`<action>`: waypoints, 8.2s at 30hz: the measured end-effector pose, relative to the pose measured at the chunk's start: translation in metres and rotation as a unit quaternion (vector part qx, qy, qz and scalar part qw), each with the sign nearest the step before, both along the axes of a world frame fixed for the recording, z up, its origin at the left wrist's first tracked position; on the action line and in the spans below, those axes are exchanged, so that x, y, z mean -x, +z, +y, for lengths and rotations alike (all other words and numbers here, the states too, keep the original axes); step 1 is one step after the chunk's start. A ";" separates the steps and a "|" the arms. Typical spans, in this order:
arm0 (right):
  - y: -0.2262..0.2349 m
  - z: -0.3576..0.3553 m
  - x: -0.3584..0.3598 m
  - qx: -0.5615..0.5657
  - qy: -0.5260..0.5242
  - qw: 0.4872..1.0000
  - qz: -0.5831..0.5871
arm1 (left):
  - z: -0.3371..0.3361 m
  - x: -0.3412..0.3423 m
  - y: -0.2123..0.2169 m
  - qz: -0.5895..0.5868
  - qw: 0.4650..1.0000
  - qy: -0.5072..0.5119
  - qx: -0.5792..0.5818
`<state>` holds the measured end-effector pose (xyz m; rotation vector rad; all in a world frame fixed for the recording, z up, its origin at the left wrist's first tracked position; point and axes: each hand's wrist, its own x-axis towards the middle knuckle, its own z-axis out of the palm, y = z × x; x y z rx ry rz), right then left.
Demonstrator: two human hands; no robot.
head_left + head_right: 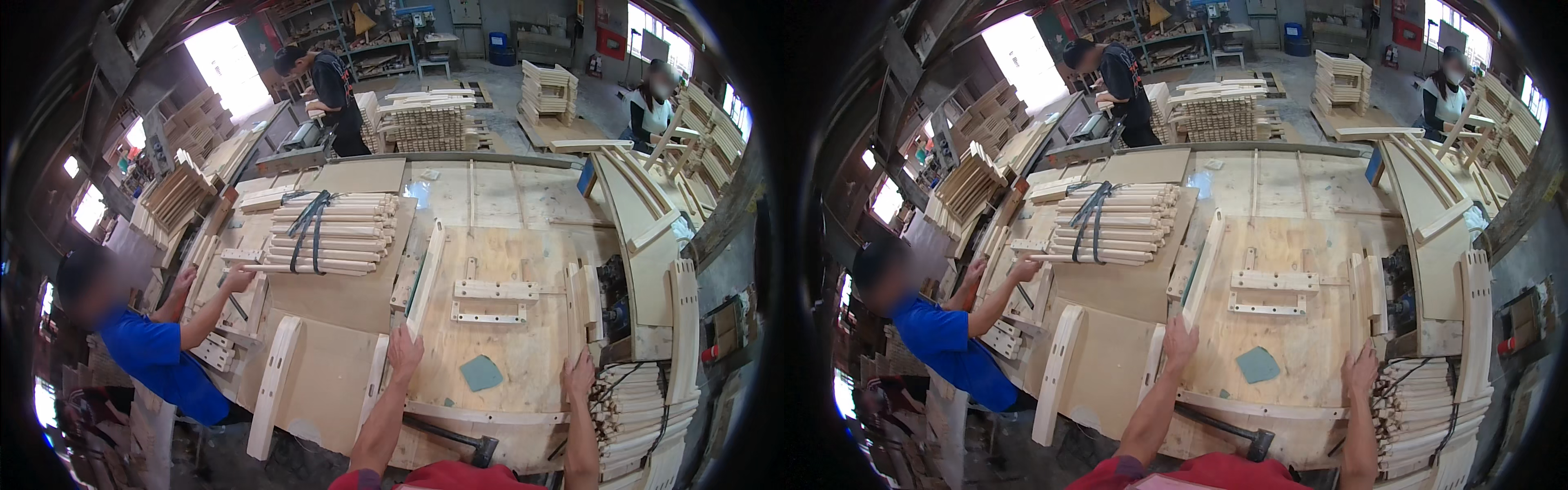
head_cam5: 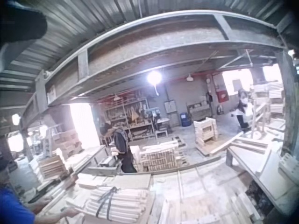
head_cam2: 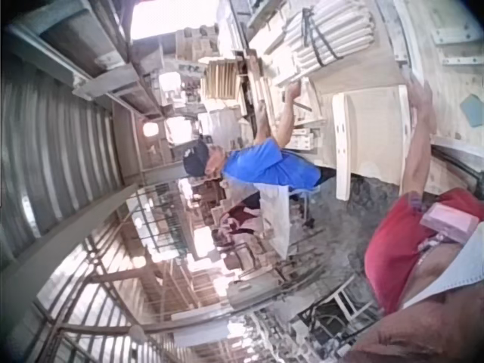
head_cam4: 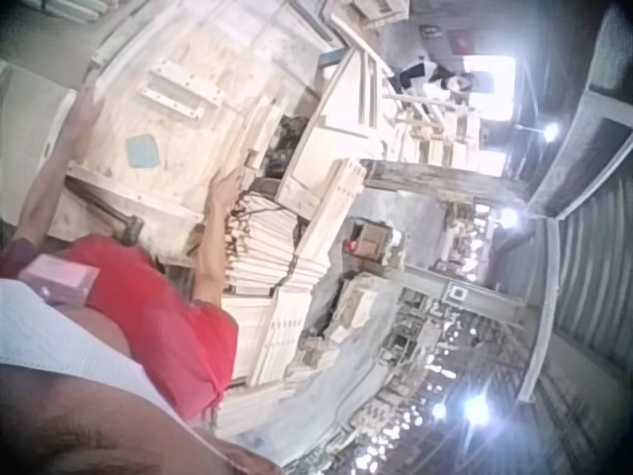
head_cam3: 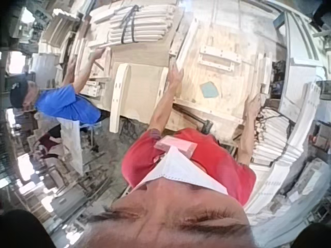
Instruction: The person assembles wooden chair frames on a workbench in a factory setting. They pick up pre-drilled wooden slats and legs, align them into a rectangular frame, and use a hammer to tap the joints together. The person repeatedly constructs these frames and stacks them on the table.
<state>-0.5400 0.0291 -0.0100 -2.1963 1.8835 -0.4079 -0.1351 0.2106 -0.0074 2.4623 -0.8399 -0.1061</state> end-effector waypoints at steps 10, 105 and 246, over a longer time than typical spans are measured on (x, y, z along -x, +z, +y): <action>-0.017 0.013 0.017 -0.013 0.020 1.000 0.010 | 0.013 -0.001 -0.006 -0.026 0.996 -0.038 -0.073; 0.023 0.090 0.170 0.278 0.235 0.927 0.089 | -0.074 0.262 0.026 -0.021 0.926 -0.376 0.015; -0.034 -0.046 -0.352 0.001 0.530 0.848 -0.006 | 0.003 -0.011 -0.020 0.045 0.997 -0.038 -0.045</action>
